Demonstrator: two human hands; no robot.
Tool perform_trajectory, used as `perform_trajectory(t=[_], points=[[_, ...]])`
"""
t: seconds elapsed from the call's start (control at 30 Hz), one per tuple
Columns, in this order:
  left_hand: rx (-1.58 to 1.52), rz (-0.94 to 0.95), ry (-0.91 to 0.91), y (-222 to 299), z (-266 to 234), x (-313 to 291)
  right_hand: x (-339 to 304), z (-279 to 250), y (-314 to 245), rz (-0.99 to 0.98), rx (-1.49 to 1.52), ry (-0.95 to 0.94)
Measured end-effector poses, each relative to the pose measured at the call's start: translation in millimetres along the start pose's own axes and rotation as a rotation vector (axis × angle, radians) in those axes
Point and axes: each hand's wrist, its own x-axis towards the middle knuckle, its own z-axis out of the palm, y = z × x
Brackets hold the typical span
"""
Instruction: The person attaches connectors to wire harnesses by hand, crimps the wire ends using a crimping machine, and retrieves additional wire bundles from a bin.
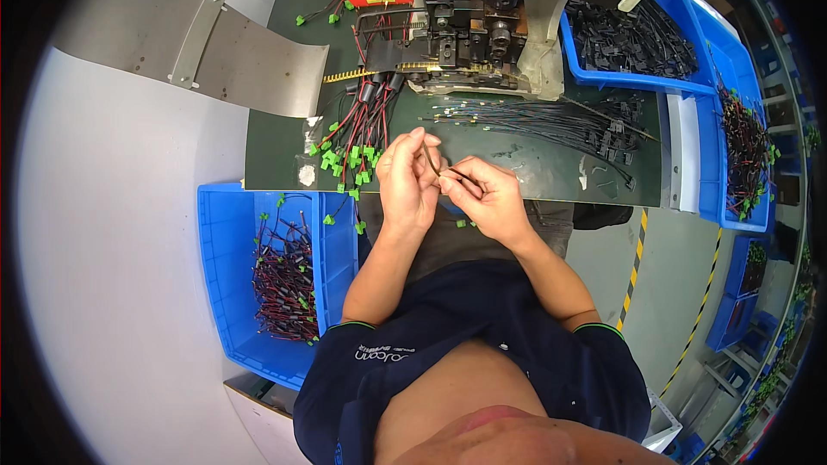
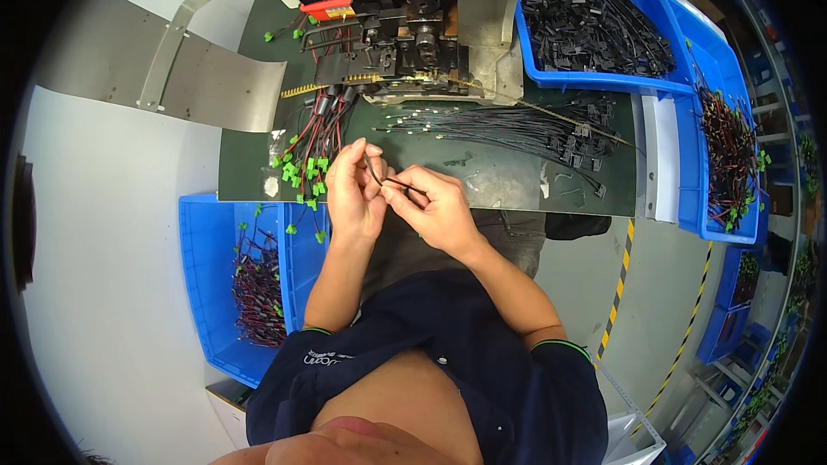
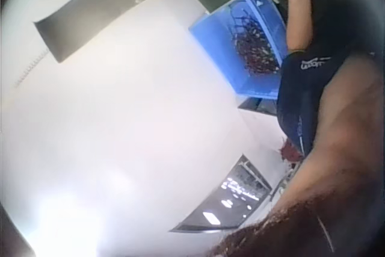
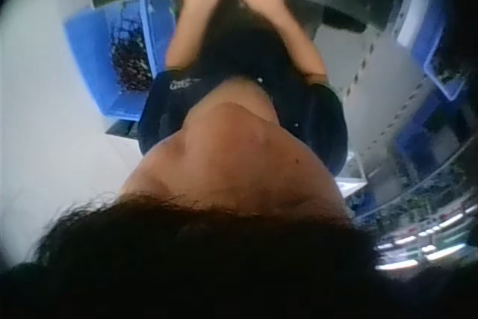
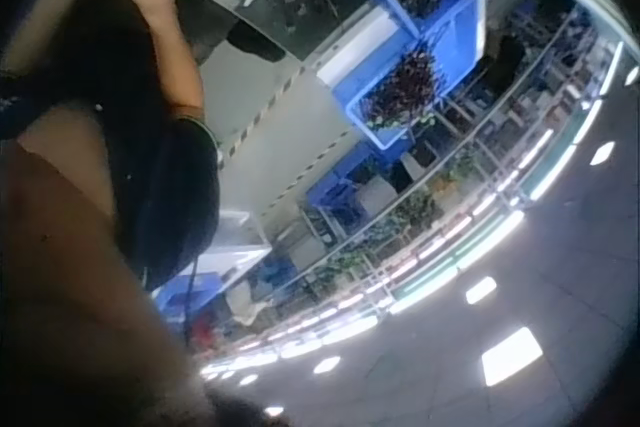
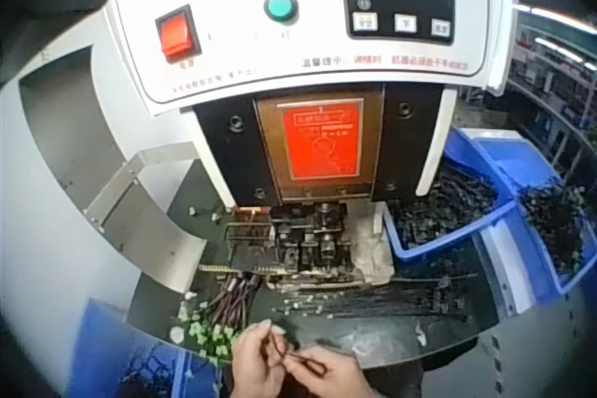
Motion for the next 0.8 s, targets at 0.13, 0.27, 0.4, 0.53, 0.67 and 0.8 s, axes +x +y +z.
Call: perform_trajectory(t=[0.13, 0.27, 0.4, 0.53, 0.67, 0.8], points=[[0.018, -0.034, 0.013, 12, 12, -5, -2, -3, 4, 0.016, 0.034, 0.012], [0.254, 0.126, -0.133, 9, 0, -13, -4, -5, 8, 0.027, 0.050, 0.032], [0.342, 0.181, -0.109, 15, 6, -15, -4, -11, 9, 0.038, 0.006, -0.002], [0.377, 0.184, -0.107, 15, 6, -18, 0, -5, 4, 0.033, 0.035, 0.007], [0.527, 0.366, -0.189, 12, -1, -19, 9, 5, -11, 0.085, 0.354, 0.130], [0.658, 0.386, -0.169, 18, 5, -24, 14, -11, -7, -0.068, -0.052, 0.004]])
